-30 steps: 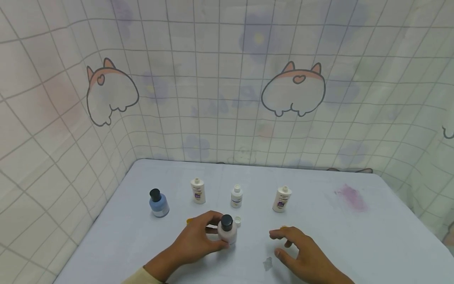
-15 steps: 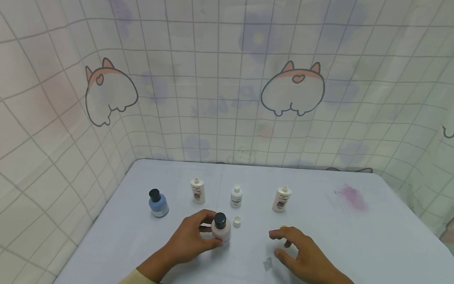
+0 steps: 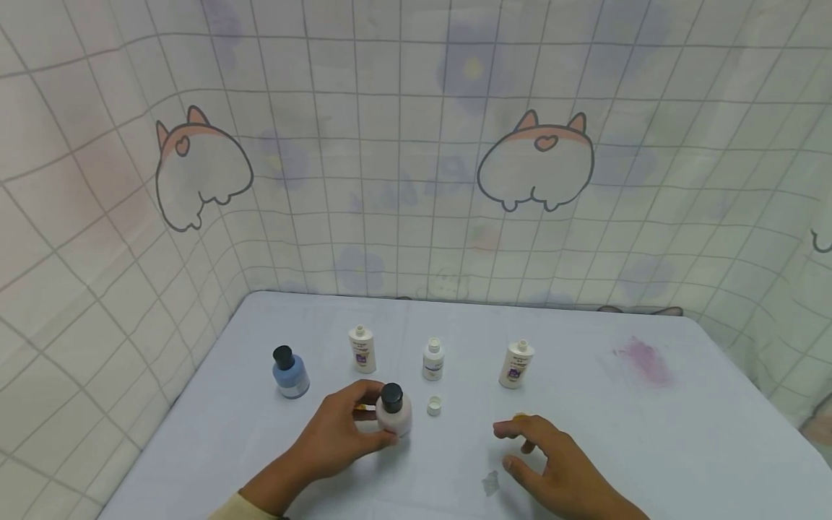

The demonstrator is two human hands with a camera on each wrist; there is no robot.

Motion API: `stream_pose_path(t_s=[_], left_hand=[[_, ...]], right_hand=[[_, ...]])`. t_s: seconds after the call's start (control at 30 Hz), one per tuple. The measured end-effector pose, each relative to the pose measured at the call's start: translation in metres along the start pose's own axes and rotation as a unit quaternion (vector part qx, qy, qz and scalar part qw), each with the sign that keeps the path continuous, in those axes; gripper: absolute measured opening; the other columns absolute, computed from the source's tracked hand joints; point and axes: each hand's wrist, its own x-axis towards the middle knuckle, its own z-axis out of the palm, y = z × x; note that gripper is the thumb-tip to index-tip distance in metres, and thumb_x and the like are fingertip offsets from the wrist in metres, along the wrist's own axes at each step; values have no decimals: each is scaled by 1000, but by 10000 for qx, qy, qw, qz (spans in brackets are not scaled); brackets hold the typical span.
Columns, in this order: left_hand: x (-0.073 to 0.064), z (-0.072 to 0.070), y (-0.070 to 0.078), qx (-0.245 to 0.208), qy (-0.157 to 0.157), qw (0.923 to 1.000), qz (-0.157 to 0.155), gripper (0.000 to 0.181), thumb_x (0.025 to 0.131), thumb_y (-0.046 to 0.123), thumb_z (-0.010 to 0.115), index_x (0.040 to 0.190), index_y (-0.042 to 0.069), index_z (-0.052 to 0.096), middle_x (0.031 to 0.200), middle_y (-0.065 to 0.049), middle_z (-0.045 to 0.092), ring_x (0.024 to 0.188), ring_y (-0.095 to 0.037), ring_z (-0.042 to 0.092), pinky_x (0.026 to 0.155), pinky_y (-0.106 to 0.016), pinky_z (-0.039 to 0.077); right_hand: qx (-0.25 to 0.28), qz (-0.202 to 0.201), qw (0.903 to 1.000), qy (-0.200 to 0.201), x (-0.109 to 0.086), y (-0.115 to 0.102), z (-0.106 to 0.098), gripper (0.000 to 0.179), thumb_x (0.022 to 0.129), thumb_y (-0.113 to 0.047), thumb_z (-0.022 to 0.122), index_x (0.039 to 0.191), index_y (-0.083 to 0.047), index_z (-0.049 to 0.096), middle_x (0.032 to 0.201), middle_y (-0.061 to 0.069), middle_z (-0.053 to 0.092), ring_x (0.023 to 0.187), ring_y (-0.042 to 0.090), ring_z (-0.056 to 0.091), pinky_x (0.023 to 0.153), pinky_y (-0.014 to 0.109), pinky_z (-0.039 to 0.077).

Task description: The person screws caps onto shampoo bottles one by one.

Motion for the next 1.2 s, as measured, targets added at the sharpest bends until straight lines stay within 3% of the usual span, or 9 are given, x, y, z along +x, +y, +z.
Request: stream_pose_path(t_s=[0.27, 0.47, 1.03, 1.2], left_hand=[[-4, -6, -6, 67, 192, 9997, 100, 60, 76, 22, 93, 127, 18, 61, 120, 3, 69, 110, -15, 68, 97, -31, 56], [-6, -11, -7, 164, 352, 9992, -82, 62, 75, 24, 94, 127, 22, 61, 121, 5, 69, 110, -13, 67, 98, -31, 55], [-12, -25, -13, 33, 719, 9968, -342, 63, 71, 18, 96, 125, 18, 64, 117, 1, 69, 110, -17, 67, 95, -27, 56], [-13, -28, -13, 13, 810, 9959, -394, 63, 71, 16, 96, 125, 17, 64, 118, 0, 69, 111, -18, 67, 96, -30, 57]], right_hand=[[82, -93, 9999, 11, 0, 1, 1, 37, 94, -16, 76, 129, -23, 64, 125, -5, 67, 97, 15, 64, 81, 29, 57], [-33, -45, 10000, 1, 0, 0, -1, 35, 95, -18, 75, 129, -23, 64, 125, -11, 66, 95, 13, 63, 82, 31, 57], [0, -269, 9996, 77, 0, 3, -1, 41, 93, -12, 77, 129, -26, 63, 124, -5, 68, 101, 17, 64, 81, 29, 57], [14, -88, 10000, -31, 0, 2, -2, 35, 96, -18, 75, 129, -22, 64, 125, -8, 67, 98, 15, 63, 81, 30, 57]])
